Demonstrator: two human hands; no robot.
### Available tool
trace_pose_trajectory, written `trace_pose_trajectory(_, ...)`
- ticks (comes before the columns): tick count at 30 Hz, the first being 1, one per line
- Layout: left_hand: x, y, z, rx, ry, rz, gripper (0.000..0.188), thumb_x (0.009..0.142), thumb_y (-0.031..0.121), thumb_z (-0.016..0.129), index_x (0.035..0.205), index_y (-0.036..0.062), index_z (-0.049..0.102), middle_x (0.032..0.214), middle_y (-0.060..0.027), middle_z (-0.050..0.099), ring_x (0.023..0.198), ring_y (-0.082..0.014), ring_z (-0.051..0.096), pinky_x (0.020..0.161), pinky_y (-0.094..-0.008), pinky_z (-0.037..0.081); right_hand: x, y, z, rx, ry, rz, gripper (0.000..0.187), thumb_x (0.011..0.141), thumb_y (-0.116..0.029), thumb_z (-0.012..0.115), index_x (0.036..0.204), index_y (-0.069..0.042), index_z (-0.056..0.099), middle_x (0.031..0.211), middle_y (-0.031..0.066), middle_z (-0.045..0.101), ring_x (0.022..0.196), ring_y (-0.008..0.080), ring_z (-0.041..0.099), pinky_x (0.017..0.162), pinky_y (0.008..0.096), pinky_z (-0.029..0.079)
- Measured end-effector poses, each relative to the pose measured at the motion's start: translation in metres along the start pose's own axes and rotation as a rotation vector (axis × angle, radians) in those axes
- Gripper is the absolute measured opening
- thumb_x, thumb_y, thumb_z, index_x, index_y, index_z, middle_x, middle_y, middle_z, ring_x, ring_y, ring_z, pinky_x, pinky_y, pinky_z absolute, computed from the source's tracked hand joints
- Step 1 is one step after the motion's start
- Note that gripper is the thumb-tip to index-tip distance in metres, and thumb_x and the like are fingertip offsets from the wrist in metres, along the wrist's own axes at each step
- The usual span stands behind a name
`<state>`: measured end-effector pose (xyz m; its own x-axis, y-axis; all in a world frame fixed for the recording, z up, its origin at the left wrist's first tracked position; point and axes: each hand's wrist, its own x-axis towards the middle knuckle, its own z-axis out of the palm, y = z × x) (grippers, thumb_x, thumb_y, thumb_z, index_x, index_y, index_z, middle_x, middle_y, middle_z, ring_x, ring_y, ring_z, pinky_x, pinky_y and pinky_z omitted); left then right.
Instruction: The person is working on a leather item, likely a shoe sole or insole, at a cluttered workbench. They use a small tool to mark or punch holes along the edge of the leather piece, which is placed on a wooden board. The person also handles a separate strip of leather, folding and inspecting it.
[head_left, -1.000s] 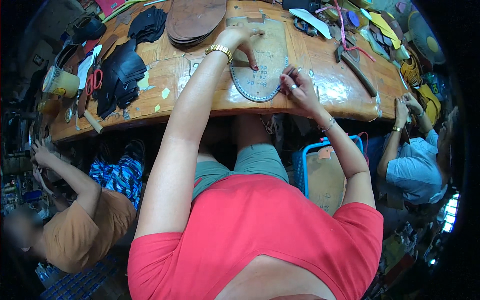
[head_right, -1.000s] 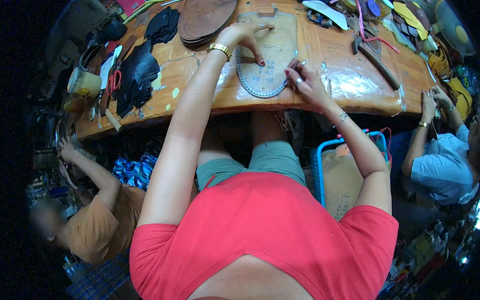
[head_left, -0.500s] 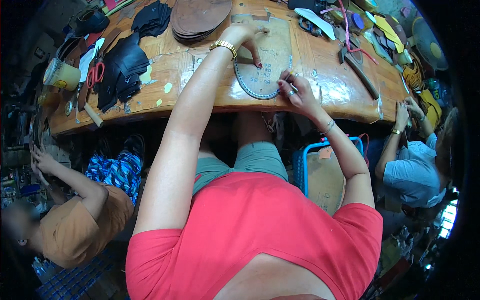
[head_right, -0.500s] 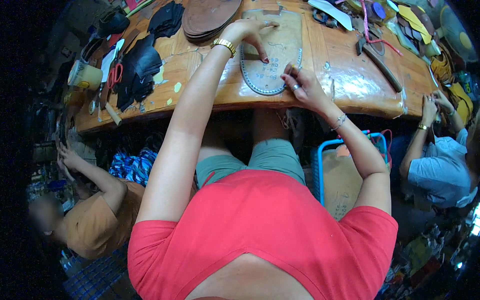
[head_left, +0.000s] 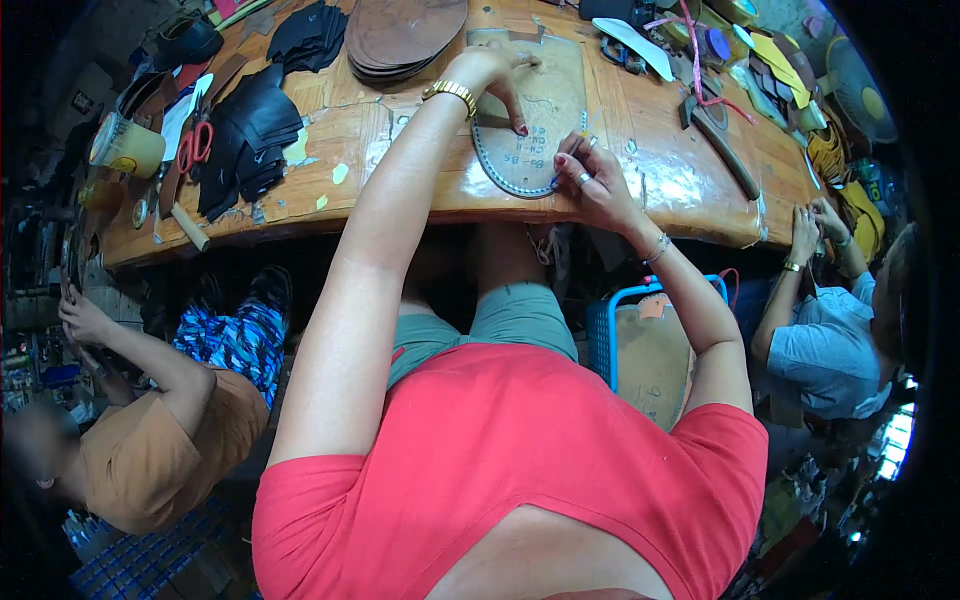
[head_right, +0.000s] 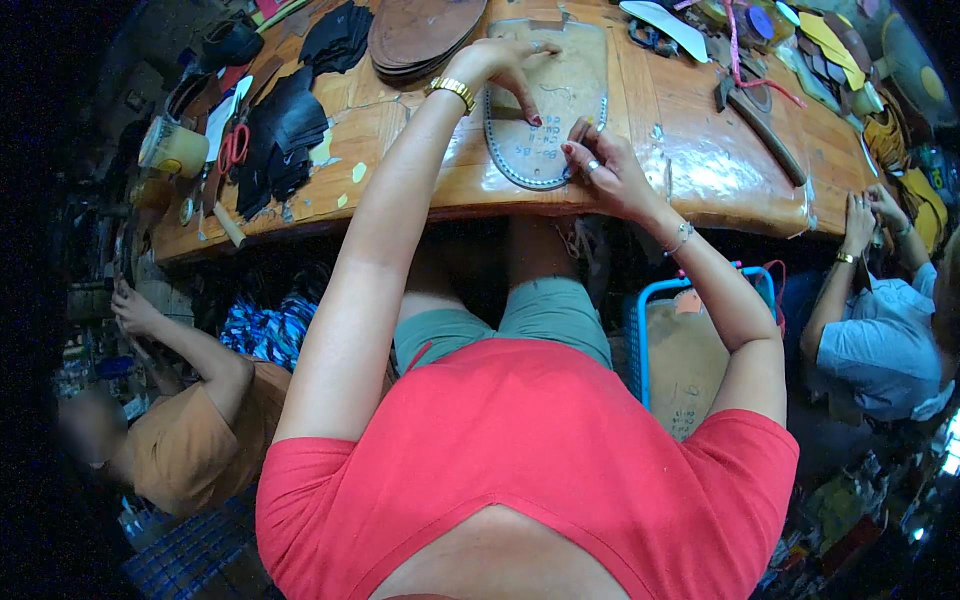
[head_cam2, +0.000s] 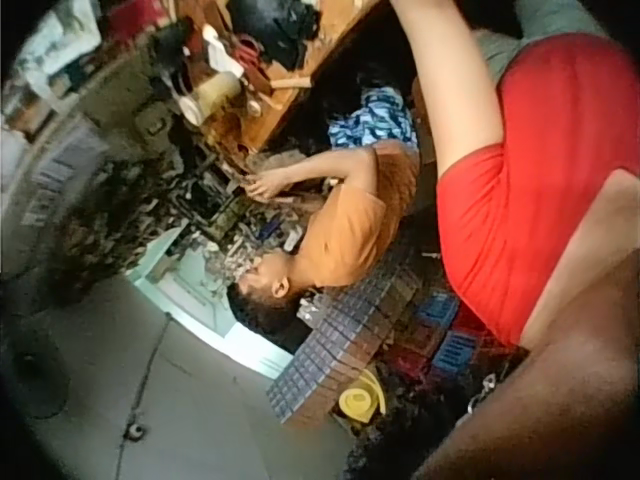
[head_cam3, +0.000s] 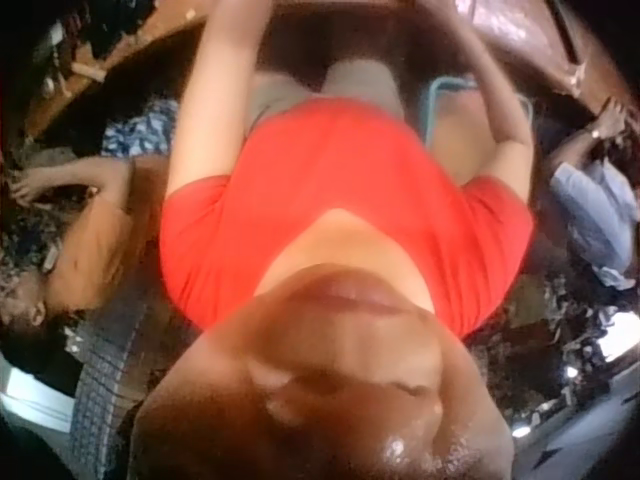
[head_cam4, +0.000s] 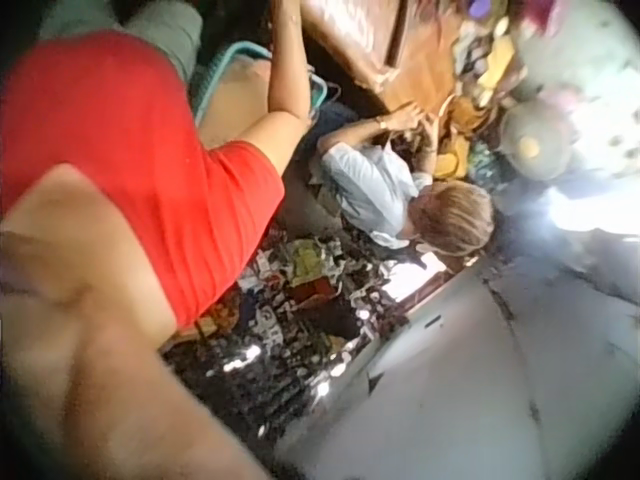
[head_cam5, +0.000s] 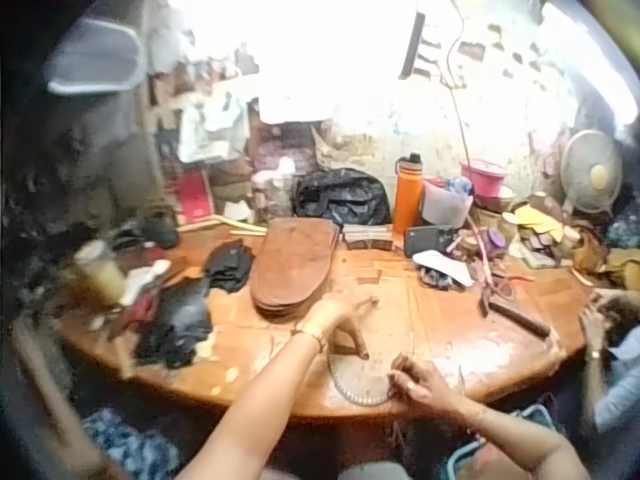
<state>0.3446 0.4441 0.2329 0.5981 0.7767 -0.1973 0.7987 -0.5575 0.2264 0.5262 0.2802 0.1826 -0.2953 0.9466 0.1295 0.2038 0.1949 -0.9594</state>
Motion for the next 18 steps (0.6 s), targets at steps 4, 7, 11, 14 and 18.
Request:
trace_pose_trajectory(4, -0.001, -0.001, 0.001, -0.024, 0.018, 0.009, 0.124, 0.031, 0.05, 0.091, 0.141, 0.0283, 0.039, 0.139, -0.0175, 0.045, 0.127, -0.0345, 0.045, 0.103, -0.042, 0.04, 0.0, 0.0, 0.007, -0.364, -0.04, -0.36, 0.018, 0.093, -0.014, 0.057, 0.085, 0.002, 0.057, 0.066, 0.0129, 0.053, 0.062, 0.0186, 0.052, 0.06, 0.0311, 0.042)
trace_pose_trajectory(7, -0.004, 0.0, -0.002, -0.016, 0.018, 0.017, 0.123, 0.032, 0.049, 0.092, 0.141, 0.0272, 0.04, 0.139, -0.0176, 0.046, 0.126, -0.0348, 0.047, 0.102, -0.0421, 0.042, 0.006, 0.004, 0.0, -0.334, -0.082, -0.209, 0.017, 0.092, -0.015, 0.058, 0.087, 0.002, 0.058, 0.068, 0.0145, 0.055, 0.062, 0.0222, 0.054, 0.061, 0.0318, 0.043)
trace_pose_trajectory(11, -0.004, 0.002, -0.003, -0.035, 0.004, 0.008, 0.123, 0.032, 0.048, 0.092, 0.141, 0.0267, 0.04, 0.139, -0.0179, 0.045, 0.125, -0.0347, 0.047, 0.102, -0.042, 0.042, 0.002, -0.002, 0.006, -0.342, -0.058, -0.212, 0.016, 0.092, -0.015, 0.058, 0.089, 0.001, 0.058, 0.066, 0.0119, 0.054, 0.061, 0.0181, 0.052, 0.059, 0.0315, 0.041)
trace_pose_trajectory(14, 0.004, -0.008, 0.006, -0.06, 0.007, 0.048, 0.124, 0.032, 0.049, 0.092, 0.141, 0.0267, 0.039, 0.14, -0.0182, 0.045, 0.125, -0.035, 0.047, 0.102, -0.0419, 0.042, 0.004, 0.006, 0.009, -0.294, -0.082, -0.225, 0.015, 0.092, -0.014, 0.058, 0.089, 0.001, 0.058, 0.068, 0.0106, 0.055, 0.062, 0.0166, 0.052, 0.059, 0.0308, 0.042)
trace_pose_trajectory(18, 0.006, -0.007, 0.008, 0.014, 0.058, 0.042, 0.125, 0.031, 0.052, 0.091, 0.142, 0.0255, 0.039, 0.139, -0.0179, 0.046, 0.124, -0.0336, 0.049, 0.102, -0.041, 0.042, 0.008, 0.014, 0.007, -0.14, -0.047, -0.15, 0.015, 0.093, -0.014, 0.056, 0.086, 0.0, 0.058, 0.068, 0.0091, 0.054, 0.063, 0.0161, 0.052, 0.06, 0.0305, 0.042)
